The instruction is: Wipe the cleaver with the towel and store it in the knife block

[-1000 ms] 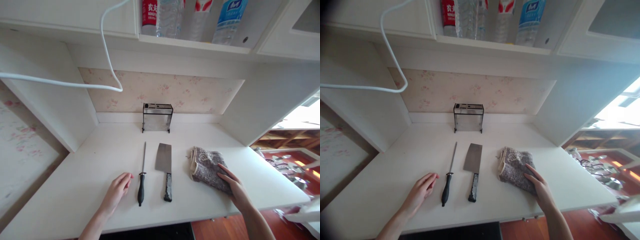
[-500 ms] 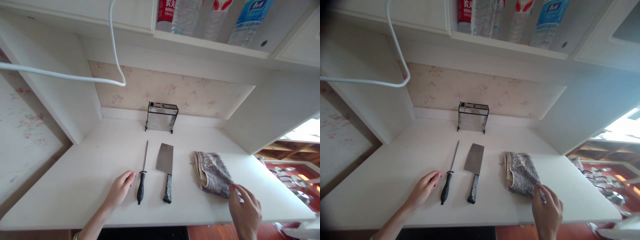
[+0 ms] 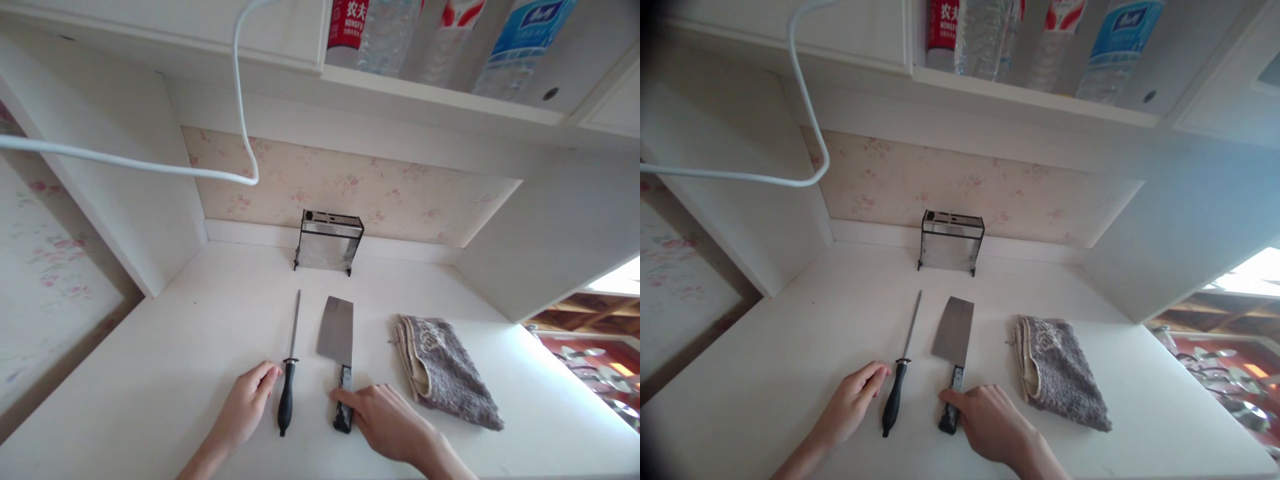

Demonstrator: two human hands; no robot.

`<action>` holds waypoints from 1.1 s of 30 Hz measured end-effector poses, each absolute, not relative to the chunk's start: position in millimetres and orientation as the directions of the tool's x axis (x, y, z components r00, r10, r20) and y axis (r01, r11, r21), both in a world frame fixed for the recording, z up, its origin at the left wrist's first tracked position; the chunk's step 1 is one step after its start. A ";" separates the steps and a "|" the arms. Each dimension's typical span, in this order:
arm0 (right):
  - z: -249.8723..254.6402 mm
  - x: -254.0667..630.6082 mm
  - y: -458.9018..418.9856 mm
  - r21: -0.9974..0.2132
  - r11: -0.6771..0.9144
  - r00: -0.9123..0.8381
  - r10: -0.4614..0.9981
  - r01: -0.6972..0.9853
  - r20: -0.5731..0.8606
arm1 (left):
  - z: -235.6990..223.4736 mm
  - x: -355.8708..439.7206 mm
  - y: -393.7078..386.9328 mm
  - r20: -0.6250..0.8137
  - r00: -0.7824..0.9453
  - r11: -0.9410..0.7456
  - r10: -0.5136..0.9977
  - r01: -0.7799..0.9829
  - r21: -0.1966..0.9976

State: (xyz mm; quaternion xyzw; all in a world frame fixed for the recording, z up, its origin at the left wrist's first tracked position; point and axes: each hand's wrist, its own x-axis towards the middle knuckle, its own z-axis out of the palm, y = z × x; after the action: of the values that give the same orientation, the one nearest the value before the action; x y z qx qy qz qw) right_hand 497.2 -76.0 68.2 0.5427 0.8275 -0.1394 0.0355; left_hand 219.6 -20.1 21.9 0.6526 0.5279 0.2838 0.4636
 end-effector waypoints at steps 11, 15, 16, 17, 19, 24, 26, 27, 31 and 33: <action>75.0 516.2 -62.8 -0.151 0.398 -0.346 0.895 0.905 0.283 | 22.5 223.3 -19.6 -0.198 0.318 0.026 0.927 0.473 0.880; 88.2 526.0 -54.9 -0.224 0.264 -0.080 0.794 0.938 0.602 | 18.9 223.4 -17.4 -0.195 0.321 0.006 0.927 0.506 0.862; 94.2 528.1 -51.7 -0.260 0.195 0.010 0.782 0.946 0.623 | 18.1 223.0 -16.8 -0.201 0.317 0.014 0.927 0.507 0.862; 101.0 530.8 -48.1 -0.301 0.124 0.097 0.776 0.946 0.623 | 17.5 222.5 -16.2 -0.208 0.313 0.023 0.927 0.504 0.864; 116.3 538.8 -40.6 -0.392 0.005 0.239 0.785 0.920 0.571 | 16.8 221.6 -15.5 -0.208 0.311 0.033 0.927 0.485 0.874; 165.4 563.5 -26.1 -0.586 -0.221 0.497 0.788 0.780 0.364 | 17.1 221.4 -15.6 -0.196 0.323 0.043 0.926 0.426 0.904; 189.8 567.7 -20.0 -0.631 -0.261 0.583 0.719 0.731 0.378 | 17.3 221.7 -15.7 -0.200 0.326 0.054 0.924 0.407 0.912; 202.5 568.3 -15.7 -0.650 -0.256 0.606 0.689 0.716 0.396 | 17.4 221.8 -15.7 -0.201 0.327 0.056 0.923 0.404 0.913; 248.5 569.7 13.2 -0.667 -0.196 0.606 0.645 0.719 0.465 | 17.6 221.8 -15.5 -0.200 0.338 0.045 0.920 0.415 0.909; 265.3 574.9 33.1 -0.651 -0.154 0.583 0.627 0.743 0.517 | 18.1 221.8 -15.3 -0.191 0.350 0.027 0.917 0.422 0.906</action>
State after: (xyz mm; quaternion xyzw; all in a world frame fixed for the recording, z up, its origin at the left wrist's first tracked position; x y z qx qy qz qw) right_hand 574.9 33.1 265.3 0.7571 0.4526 0.0620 -0.4671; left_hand 221.8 -15.3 18.1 0.6520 0.5135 0.2474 0.4999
